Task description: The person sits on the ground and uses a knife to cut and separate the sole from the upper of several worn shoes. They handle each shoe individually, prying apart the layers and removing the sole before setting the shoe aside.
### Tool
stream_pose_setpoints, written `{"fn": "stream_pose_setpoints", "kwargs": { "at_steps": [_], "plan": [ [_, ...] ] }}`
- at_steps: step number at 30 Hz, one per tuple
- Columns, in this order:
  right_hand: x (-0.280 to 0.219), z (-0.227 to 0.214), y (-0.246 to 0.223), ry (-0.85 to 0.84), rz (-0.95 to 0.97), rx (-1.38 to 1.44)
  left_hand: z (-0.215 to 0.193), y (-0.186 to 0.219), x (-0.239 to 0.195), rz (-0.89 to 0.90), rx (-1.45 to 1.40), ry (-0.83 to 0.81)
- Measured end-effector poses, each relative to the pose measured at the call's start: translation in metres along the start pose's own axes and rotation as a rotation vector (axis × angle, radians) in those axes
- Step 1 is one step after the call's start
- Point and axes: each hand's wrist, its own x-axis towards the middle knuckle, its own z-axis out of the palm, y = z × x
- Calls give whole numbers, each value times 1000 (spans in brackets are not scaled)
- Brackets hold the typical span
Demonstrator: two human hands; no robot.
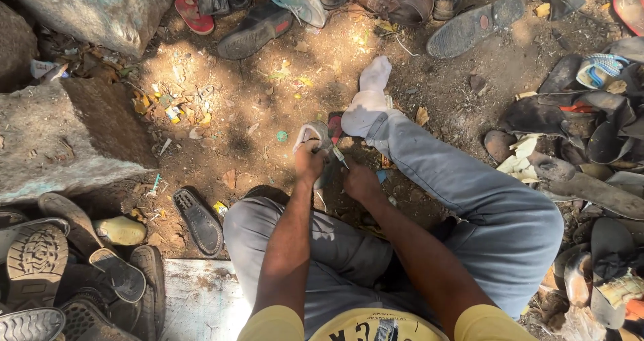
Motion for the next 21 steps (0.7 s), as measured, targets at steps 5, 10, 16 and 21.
{"fn": "stream_pose_setpoints", "kwargs": {
  "at_steps": [5, 10, 16, 21],
  "plan": [
    [-36, -2, -15, -107, 94, -65, -7, 2, -2, 166, -306, 74],
    [-62, 0, -18, -155, 127, -19, -9, -4, -1, -16, -577, 60],
    [-56, 0, -49, -254, 256, -83, -11, -21, 7, 13, -580, 70],
    [-114, 11, -51, -278, 209, 64, -5, -43, 21, -10, -661, 154]
  ]
}}
